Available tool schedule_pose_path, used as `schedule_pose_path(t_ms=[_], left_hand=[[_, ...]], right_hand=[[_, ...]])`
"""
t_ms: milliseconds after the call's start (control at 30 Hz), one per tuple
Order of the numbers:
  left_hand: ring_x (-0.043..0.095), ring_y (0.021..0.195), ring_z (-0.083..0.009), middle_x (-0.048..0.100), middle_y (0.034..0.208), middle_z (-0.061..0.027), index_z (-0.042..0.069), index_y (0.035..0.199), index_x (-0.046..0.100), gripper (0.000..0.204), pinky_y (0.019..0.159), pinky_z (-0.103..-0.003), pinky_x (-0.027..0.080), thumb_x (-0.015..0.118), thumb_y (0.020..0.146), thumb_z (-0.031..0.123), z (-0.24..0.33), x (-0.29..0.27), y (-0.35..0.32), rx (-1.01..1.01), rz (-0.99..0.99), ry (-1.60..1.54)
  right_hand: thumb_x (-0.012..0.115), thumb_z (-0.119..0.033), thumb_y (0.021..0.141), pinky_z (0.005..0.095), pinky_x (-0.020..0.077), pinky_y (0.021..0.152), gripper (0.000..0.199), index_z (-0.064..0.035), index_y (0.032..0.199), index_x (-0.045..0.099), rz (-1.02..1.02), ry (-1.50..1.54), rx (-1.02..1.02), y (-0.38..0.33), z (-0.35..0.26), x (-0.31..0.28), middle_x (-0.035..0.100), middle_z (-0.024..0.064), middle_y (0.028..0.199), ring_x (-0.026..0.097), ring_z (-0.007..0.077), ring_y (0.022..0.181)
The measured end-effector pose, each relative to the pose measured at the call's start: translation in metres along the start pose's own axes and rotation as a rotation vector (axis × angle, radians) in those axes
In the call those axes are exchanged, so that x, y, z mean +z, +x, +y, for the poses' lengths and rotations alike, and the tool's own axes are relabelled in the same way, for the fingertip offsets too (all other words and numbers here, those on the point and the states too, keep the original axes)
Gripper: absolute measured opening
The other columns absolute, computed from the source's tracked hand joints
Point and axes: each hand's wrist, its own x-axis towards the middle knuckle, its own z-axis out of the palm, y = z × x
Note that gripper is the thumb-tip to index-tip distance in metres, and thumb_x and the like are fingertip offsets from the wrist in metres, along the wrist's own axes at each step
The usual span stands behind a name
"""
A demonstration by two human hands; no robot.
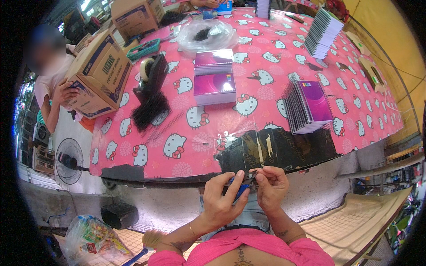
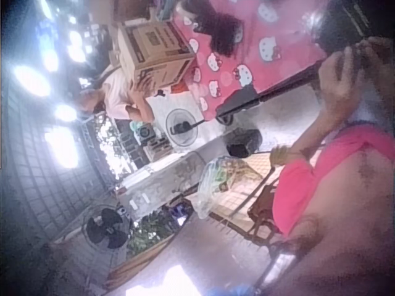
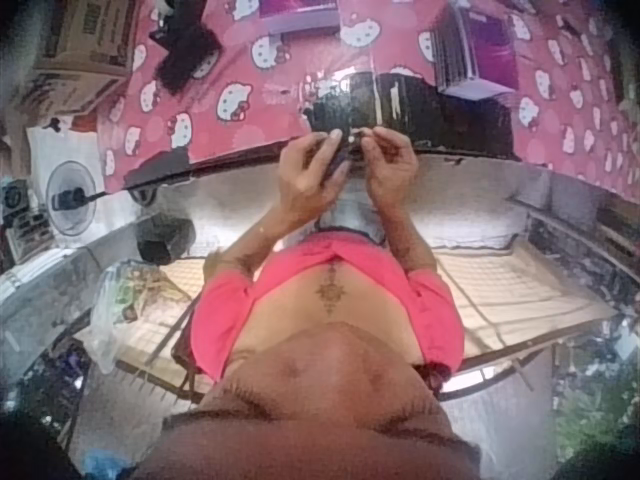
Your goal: The person assembles and stacks small cardboard boxes at a table, using a pair of snips to trim packaging material.
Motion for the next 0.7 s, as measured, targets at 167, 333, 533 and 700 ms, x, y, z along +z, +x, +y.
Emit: schedule_pose_path(t_ms=[167,333,533,700], left_hand=[[0.061,0.088,-0.0297,0.062,0.109,-0.0160,0.002,0.129,0.065,0.054,0.074,-0.038,0.052,0.080,0.078,0.012,0.002,-0.002,0.004,0.019,-0.003,0.019],[0.063,0.083,-0.0277,0.064,0.103,-0.0149,0.000,0.127,0.066,0.051,0.071,-0.037,0.053,0.080,0.078,0.008,0.002,0.001,0.002,0.033,-0.001,0.001],[0.064,0.083,-0.0285,0.063,0.103,-0.0159,-0.002,0.126,0.065,0.047,0.071,-0.037,0.054,0.077,0.081,0.005,0.003,0.002,0.000,-0.025,0.054,-0.089],[0.063,0.091,-0.0300,0.061,0.106,-0.0172,-0.001,0.127,0.064,0.047,0.077,-0.039,0.054,0.075,0.082,0.004,-0.006,-0.007,0.008,-0.140,0.061,-0.081]], right_hand=[[0.069,0.008,0.090,0.0330,0.0577,0.090,0.027,-0.0008,0.115,0.062,-0.008,0.028,0.012,0.000,0.001,-0.002,0.073,0.0190,0.108,0.072,0.0214,0.100],[0.068,0.009,0.090,0.0346,0.0581,0.089,0.027,-0.0012,0.114,0.061,-0.004,-0.003,-0.012,0.000,0.000,0.001,0.073,0.0191,0.105,0.072,0.0245,0.098],[0.067,0.008,0.091,0.0375,0.0582,0.091,0.025,-0.0007,0.114,0.061,-0.006,0.070,-0.041,0.001,-0.001,0.005,0.073,0.0195,0.106,0.072,0.0250,0.100],[0.067,0.008,0.091,0.0403,0.0586,0.092,0.025,-0.0007,0.114,0.061,0.044,0.178,0.003,0.006,-0.008,0.007,0.073,0.0189,0.104,0.073,0.0263,0.097]])
